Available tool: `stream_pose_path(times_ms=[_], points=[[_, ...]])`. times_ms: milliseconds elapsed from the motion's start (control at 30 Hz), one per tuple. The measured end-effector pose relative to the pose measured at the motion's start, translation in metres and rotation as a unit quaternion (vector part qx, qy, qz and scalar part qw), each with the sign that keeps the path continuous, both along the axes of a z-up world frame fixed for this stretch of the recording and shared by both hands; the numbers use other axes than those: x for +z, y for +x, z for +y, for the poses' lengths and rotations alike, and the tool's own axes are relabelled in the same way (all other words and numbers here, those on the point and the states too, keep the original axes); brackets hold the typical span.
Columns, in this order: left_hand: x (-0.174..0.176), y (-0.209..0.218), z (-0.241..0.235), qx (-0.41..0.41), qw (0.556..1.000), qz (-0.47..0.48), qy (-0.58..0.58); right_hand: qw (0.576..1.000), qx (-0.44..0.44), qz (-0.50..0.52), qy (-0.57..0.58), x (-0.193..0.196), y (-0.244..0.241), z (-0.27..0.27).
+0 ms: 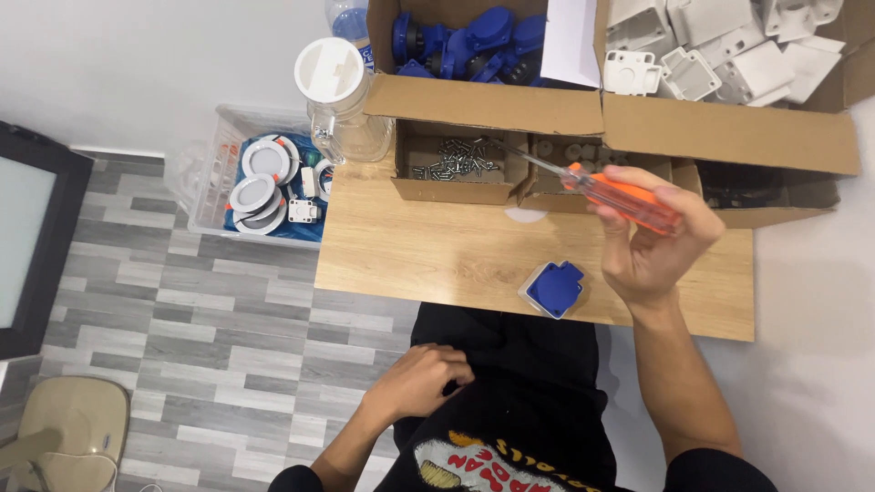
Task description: The person assembles a blue electrical box by inserting a black component and a white plastic piece. They then use a screwdriver to tighten screws on the box, securing the components together.
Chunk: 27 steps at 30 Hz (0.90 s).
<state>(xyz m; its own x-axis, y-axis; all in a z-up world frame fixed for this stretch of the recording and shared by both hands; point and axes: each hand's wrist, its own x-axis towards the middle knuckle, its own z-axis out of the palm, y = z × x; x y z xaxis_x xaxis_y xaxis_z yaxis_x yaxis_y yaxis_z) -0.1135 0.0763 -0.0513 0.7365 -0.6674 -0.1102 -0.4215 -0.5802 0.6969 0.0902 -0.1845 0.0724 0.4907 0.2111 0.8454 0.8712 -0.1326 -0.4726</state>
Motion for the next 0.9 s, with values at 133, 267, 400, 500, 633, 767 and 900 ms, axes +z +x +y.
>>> stream_pose_path(times_ms=[133,267,400,500,633,767,900], points=[[0.056,0.008,-0.005,0.104,0.98,-0.057,-0.161,0.995,-0.073,0.023,0.071,0.009,-0.026,-0.004],[0.079,0.019,-0.007,0.177,0.941,-0.133,-0.254,0.982,-0.095,0.068,0.149,-0.006,-0.053,-0.025],[0.096,0.029,-0.013,0.331,0.872,-0.159,-0.324,0.952,-0.072,0.162,0.249,-0.033,-0.077,-0.052],[0.102,0.037,-0.022,0.369,0.85,-0.131,-0.351,0.94,-0.068,0.194,0.273,-0.046,-0.094,-0.065],[0.099,0.043,-0.037,0.368,0.858,-0.113,-0.341,0.933,-0.063,0.224,0.274,-0.053,-0.114,-0.076],[0.092,0.047,-0.047,0.368,0.866,-0.16,-0.299,0.936,-0.041,0.219,0.273,-0.068,-0.121,-0.084],[0.08,0.048,-0.055,0.374,0.866,-0.217,-0.25,0.941,-0.065,0.207,0.259,-0.083,-0.121,-0.089]])
